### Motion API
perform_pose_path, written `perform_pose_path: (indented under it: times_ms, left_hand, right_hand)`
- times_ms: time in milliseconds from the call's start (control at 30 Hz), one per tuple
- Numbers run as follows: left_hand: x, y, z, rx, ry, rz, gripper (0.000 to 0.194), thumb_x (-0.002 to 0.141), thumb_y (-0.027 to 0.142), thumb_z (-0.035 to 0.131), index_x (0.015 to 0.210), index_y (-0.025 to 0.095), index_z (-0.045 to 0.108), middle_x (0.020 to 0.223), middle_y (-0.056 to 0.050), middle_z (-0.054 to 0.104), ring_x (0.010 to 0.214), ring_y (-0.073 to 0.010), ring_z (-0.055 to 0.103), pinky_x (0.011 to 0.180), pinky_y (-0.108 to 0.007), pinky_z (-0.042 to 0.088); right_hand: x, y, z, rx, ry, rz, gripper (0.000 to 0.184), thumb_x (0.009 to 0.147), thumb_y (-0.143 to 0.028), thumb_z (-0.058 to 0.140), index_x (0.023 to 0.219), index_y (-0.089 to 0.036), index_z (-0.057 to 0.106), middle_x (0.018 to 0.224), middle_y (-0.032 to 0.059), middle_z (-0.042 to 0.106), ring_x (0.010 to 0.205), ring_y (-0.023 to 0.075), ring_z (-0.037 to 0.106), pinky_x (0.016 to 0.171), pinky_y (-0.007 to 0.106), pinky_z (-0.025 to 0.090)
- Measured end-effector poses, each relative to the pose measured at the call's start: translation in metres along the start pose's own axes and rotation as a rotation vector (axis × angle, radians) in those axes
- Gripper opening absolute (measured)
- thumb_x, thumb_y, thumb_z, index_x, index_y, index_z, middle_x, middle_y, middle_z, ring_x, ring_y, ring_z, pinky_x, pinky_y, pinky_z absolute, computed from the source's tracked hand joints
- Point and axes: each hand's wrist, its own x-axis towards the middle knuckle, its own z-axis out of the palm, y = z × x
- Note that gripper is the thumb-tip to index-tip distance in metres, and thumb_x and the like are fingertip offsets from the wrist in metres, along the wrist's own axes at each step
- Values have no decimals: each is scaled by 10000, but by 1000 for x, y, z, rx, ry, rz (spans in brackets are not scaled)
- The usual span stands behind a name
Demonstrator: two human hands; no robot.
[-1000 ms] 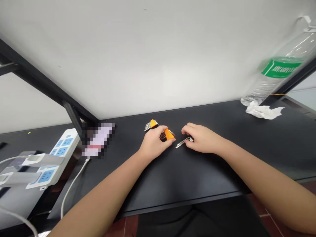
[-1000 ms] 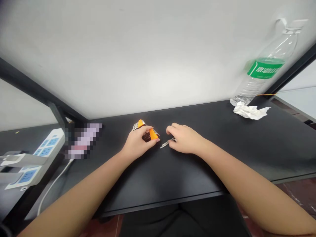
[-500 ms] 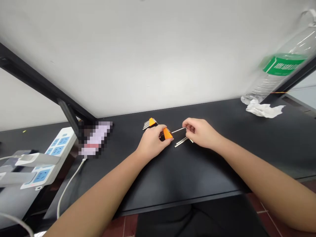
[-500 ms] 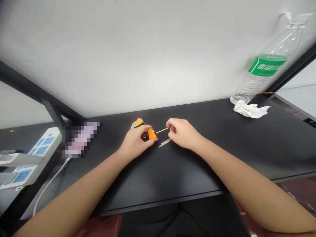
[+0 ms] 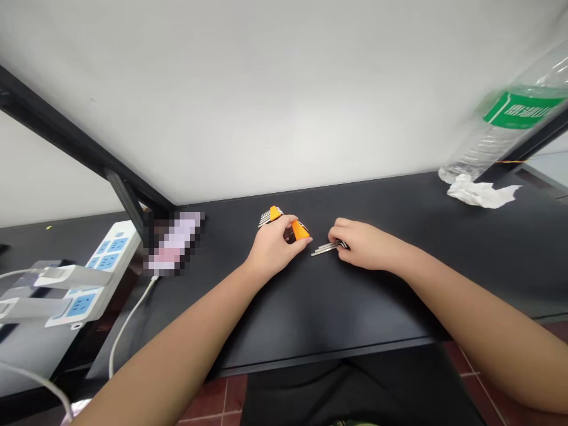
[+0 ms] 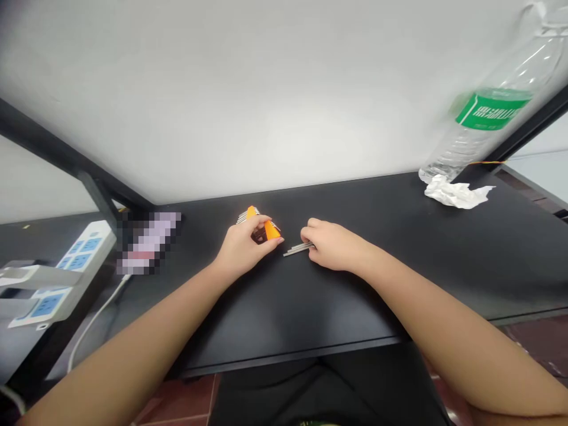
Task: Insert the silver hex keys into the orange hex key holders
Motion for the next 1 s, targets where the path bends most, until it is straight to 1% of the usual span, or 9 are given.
perform_pose_path:
  times_ms: [167,300,400,500,567,633,733,900,1000]
  left_hand:
    - [2,-3,0,-79,74,-32,419,752,429,800,1093,228,662,964,3,739,780,-149,682,790,-296,580]
    - [3,-4,-1,-75,94,-31,431,744,438,808,1089,223,666,937,-6,736,751,-154,671,759,-305,583]
    - [3,-4,-1,-52,79,-24,442,751,446,804,1104,221,664,926,-9,740,749,-164,677,752,-316,584]
    - [1,-1,-1,32,47,50,453,763,431,800,1137,217,659,964,-19,745,807,-184,695,796,-331,578]
    - [-2,1,0,117,22,145,461,780,419,792,1168,212,651,993,-27,742,860,-200,695,866,-359,562]
    - [-4,4,0,182,10,222,463,807,417,772,1199,207,640,1006,-34,739,892,-211,689,921,-389,536]
    - [-6,5,1,208,19,258,456,829,417,755,1213,207,629,1033,-41,740,899,-216,685,943,-408,511]
    - [-7,7,3,185,-2,285,445,836,412,755,1211,211,623,987,-28,738,869,-206,678,938,-403,491]
    - [-6,10,3,182,-18,302,435,837,396,753,1207,207,625,975,-22,734,866,-201,673,933,-398,481]
  right_hand:
    - [2,10,-1,-55,50,36,129,845,-116,528,909,-208,592,977,35,580,683,128,516,587,267,357]
    - [2,17,-2,-90,64,86,134,839,-121,530,912,-210,596,967,39,588,660,129,514,573,276,347]
    - [2,16,-2,-102,113,57,98,845,-146,557,896,-208,615,942,43,602,693,147,534,636,293,384]
    - [4,8,1,40,253,-84,74,873,-194,597,939,-206,630,951,41,623,816,174,580,749,306,436]
    - [6,-1,6,206,337,-178,98,886,-193,600,982,-203,621,971,35,631,838,159,592,755,285,454]
    - [9,-10,11,331,387,-226,94,888,-165,587,972,-202,609,955,24,632,809,139,592,724,265,459]
    - [14,-17,16,421,420,-225,73,890,-142,567,912,-205,594,894,5,633,761,128,579,691,258,453]
    - [21,-13,20,474,436,-211,52,873,-154,575,870,-203,592,883,8,617,748,131,568,685,265,457]
    - [22,-15,21,509,437,-194,59,845,-149,574,832,-206,564,832,-6,608,710,127,552,657,257,447]
